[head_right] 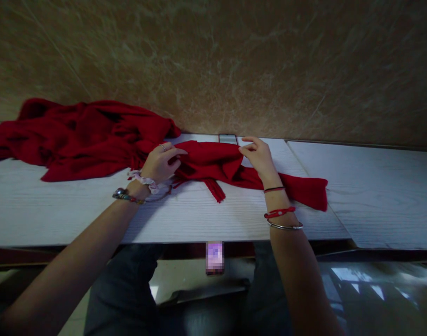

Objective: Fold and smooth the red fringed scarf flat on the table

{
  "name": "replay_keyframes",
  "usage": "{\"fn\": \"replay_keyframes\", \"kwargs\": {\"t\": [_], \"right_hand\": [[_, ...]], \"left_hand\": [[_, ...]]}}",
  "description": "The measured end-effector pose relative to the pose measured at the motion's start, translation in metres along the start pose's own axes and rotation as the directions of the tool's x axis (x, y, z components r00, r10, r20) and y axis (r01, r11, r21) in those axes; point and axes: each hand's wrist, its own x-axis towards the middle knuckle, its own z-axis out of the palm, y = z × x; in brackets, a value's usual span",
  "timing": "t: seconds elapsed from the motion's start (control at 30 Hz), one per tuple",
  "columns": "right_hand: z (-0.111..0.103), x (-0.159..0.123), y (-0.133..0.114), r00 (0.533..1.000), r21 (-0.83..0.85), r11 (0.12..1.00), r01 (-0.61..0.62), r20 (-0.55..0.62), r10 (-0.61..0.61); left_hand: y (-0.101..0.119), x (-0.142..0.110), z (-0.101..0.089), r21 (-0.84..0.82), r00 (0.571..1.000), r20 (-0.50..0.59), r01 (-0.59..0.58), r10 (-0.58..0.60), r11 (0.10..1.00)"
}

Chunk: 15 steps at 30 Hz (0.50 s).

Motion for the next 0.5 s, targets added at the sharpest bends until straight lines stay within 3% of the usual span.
{"fn": "replay_keyframes", "kwargs": {"t": [0.17,0.27,0.4,0.5], "right_hand": [[0.008,-0.004,-0.012,0.994,0.055,0.993,0.108,0.0,-0.108],[0.017,-0.009,-0.018,0.988,0.099,0.986,0.135,0.061,-0.142],[0.027,-0.015,-0.025,0.961,0.146,0.975,0.168,0.194,-0.195],[0.031,-0.018,-0.028,0.953,0.151,0.97,0.188,0.211,-0.217]], "left_hand": [[0.003,0.0,-0.003,-0.086,0.999,-0.05,-0.002,-0.002,0.996],[0.013,0.001,-0.006,-0.171,0.997,-0.073,-0.037,0.025,0.985],[0.024,0.002,0.0,-0.19,0.994,-0.018,-0.109,0.108,0.976],[0.027,0.001,0.01,-0.156,0.99,0.051,-0.121,0.13,0.98]]}}
